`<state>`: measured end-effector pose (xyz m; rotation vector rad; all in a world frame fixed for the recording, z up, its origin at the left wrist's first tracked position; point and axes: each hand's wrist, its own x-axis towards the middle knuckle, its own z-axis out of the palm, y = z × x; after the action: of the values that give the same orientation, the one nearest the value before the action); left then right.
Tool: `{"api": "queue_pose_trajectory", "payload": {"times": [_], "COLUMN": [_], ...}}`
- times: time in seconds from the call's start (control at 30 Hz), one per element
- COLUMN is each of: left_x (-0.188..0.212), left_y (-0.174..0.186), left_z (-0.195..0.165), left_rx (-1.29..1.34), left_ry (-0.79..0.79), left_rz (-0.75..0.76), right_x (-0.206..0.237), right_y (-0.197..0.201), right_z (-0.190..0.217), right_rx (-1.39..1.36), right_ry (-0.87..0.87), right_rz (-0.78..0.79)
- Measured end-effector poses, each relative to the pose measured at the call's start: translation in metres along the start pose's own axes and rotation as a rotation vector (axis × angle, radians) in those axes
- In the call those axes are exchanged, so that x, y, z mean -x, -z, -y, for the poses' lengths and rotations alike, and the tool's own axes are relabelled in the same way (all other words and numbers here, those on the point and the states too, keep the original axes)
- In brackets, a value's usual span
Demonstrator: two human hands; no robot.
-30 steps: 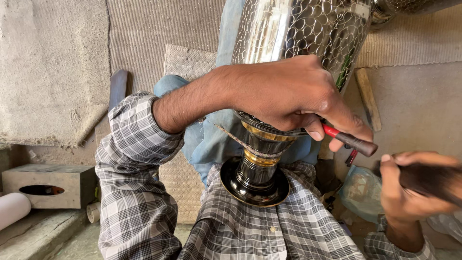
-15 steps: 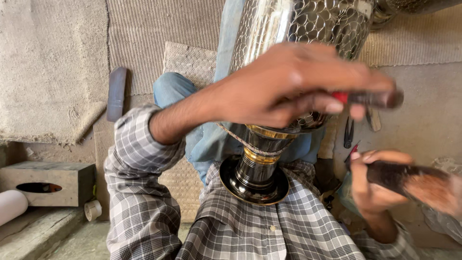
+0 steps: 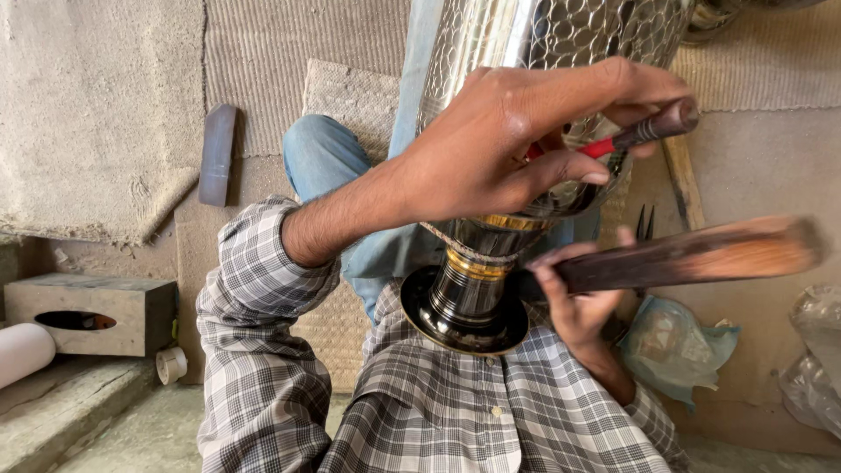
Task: The person sits on the floor with a large engraved metal vessel braced against their body, holds a chisel against the brass band around its base, and repeatedly strikes the chisel with a wooden mallet to work the band, repositioning the chisel around the vessel as they go.
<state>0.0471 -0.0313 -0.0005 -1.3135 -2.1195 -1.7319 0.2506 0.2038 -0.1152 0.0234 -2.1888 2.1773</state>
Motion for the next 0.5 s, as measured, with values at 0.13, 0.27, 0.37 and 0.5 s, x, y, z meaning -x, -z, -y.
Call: {"api": "queue_pose_trajectory", "payload": {"times": [0.13,0.27,0.37,0.5], "left_x": [0.002,0.010,0.015,0.019], "left_y": [0.002,-0.002,-0.006,-0.005], "left_z": [-0.012,-0.024,-0.025,-0.020], "left_rx": [0.022,0.026,0.013,0.065], "left_ry": [0.219,0.279,0.119,0.190], "left_rz": [0.017,-0.109,-0.182,-0.125], "right_x": [-0.011,-0.022,-0.028,-0.045], "right_y": [0.042,0.092,0.123,0.159], "right_z": [0.035,0.071,0.090,0.107], "right_rx": [0.071,0.453,0.459,0.405], "right_ry": [-0.031,0.031,-0.016,-0.197], "right_rz": [-0.103,-0.055,-0.004,0.005]}}
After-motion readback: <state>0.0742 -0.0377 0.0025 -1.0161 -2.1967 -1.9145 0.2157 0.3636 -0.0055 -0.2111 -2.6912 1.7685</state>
